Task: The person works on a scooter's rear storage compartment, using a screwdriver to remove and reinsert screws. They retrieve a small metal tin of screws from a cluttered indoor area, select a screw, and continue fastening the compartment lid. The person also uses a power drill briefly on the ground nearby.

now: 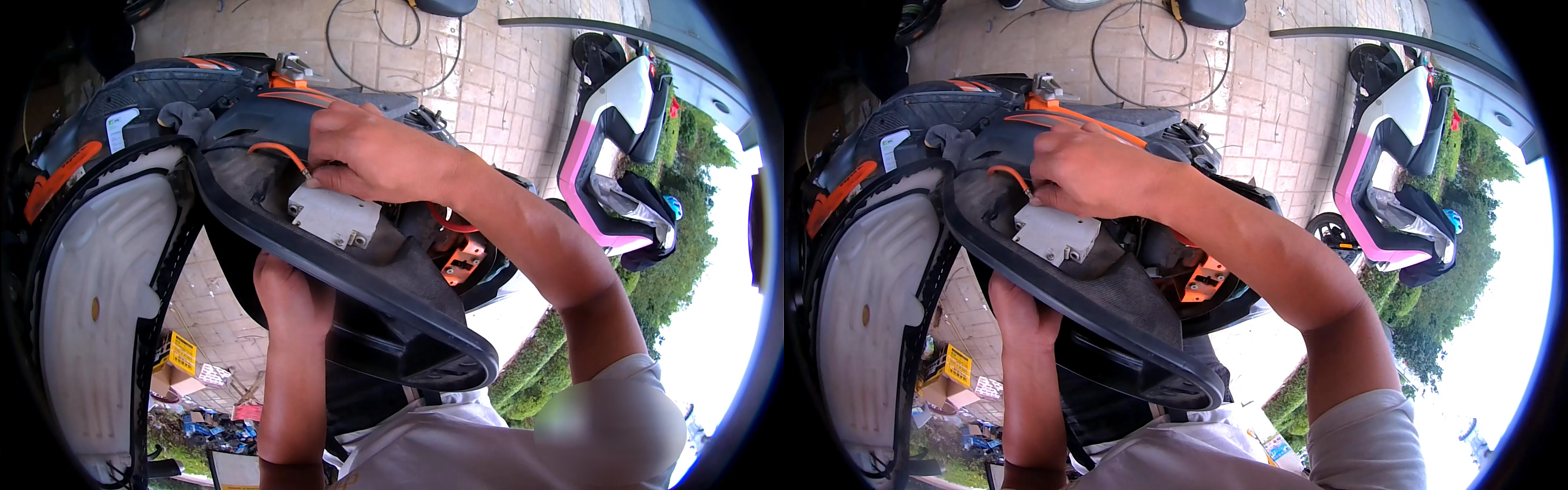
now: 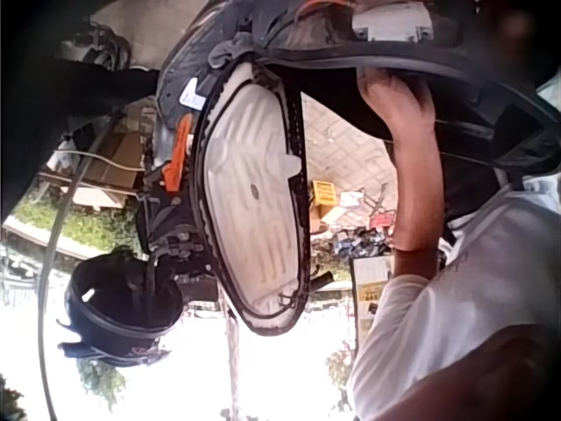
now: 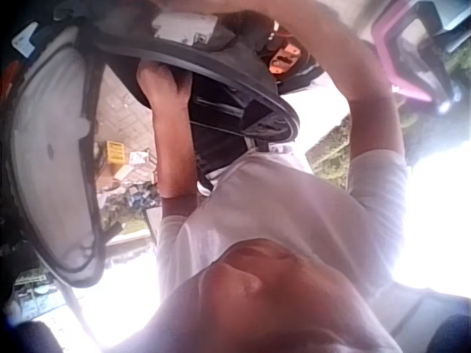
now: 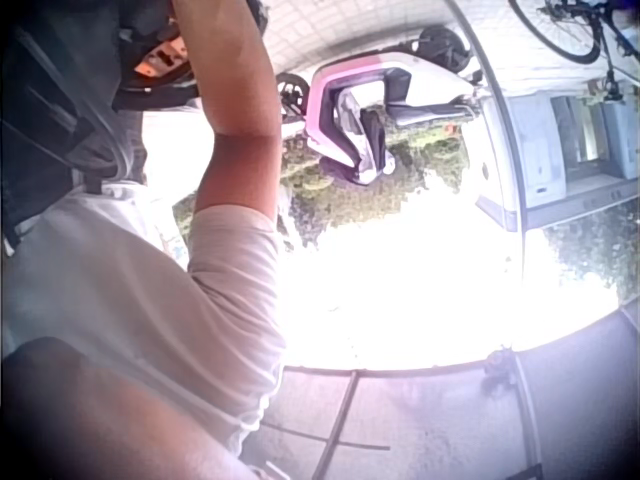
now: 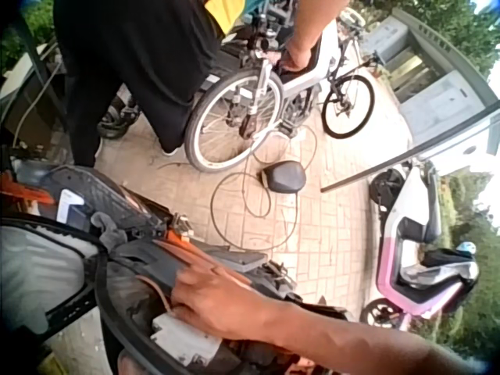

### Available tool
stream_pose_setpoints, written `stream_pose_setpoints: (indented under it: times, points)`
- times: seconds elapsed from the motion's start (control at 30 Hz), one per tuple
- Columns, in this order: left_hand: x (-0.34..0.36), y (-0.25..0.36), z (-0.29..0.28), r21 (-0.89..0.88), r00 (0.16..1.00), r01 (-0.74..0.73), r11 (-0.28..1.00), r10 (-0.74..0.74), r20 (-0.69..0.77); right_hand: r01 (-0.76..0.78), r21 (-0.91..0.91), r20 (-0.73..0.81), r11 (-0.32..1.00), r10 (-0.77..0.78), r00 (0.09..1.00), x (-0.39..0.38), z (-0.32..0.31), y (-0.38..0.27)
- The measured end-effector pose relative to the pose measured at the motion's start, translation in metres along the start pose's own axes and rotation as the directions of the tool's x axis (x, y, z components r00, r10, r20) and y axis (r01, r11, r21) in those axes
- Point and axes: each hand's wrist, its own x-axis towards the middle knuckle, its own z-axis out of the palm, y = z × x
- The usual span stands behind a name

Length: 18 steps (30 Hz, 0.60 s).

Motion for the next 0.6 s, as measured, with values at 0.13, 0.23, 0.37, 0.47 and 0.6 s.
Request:
stream_pose_setpoints:
  times: [0.13, 0.23, 0.37, 0.47, 0.6]
  points:
    - [0.000, -0.001, 0.000, -0.008, 1.000, -0.004, 1.000, 0.004, 0.007, 0.003, 0.064, -0.083, 0.998, 0.002, 0.997, -0.002, 0.005, 0.001]
    - [0.000, -0.001, -0.001, -0.012, 1.000, 0.000, 1.000, 0.000, 0.005, -0.009, 0.043, -0.115, 0.999, 0.014, 0.993, -0.003, 0.008, -0.002]
    - [0.000, -0.001, -0.003, -0.016, 1.000, 0.006, 1.000, -0.006, 0.014, 0.001, -0.088, -0.163, 0.996, -0.016, 0.986, -0.001, 0.016, -0.001]
    - [0.000, -0.001, -0.003, -0.023, 1.000, 0.001, 1.000, 0.000, 0.013, -0.020, 0.073, -0.133, 0.997, 0.030, 0.991, -0.001, 0.010, 0.000]
    - [0.000, -0.001, -0.004, -0.033, 1.000, 0.010, 0.999, -0.009, 0.025, 0.053, 0.147, -0.079, 0.988, -0.041, 0.996, -0.003, 0.005, 0.005]
